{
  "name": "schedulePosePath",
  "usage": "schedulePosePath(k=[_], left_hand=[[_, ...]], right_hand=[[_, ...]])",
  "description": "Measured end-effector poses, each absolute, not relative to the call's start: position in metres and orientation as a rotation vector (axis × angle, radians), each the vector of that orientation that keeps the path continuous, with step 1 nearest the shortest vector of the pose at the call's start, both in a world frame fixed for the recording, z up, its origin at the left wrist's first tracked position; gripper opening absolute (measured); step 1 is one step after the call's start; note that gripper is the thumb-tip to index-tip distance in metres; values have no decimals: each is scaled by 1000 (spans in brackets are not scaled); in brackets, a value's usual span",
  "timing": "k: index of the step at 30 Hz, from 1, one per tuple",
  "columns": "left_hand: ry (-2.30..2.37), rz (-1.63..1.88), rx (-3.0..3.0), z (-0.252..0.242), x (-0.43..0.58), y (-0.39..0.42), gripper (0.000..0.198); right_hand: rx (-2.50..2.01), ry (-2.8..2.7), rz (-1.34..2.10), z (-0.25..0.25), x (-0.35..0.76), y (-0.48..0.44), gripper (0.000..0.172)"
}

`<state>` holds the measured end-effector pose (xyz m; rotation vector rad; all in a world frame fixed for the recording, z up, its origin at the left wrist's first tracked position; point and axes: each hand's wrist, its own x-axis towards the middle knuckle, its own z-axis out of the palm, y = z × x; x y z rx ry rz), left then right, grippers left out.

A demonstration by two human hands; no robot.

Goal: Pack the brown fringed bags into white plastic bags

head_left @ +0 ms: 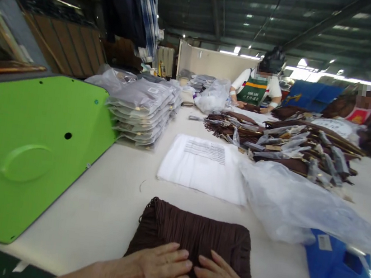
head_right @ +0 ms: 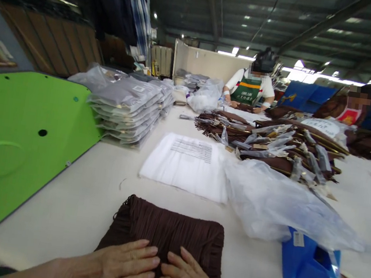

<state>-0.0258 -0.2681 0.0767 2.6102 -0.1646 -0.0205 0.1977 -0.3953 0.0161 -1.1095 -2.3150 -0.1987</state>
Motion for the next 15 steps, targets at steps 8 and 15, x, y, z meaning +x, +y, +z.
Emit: schedulePosePath(k=[8, 15], left_hand=[[-113, 923, 3115, -6, -43, -290, 52], [-263, 990, 3374, 17, -37, -285, 49]], right_hand=[[-1570, -1814, -140, 44, 203, -454, 25], [-1885, -1189, -106, 27, 220, -472, 20]])
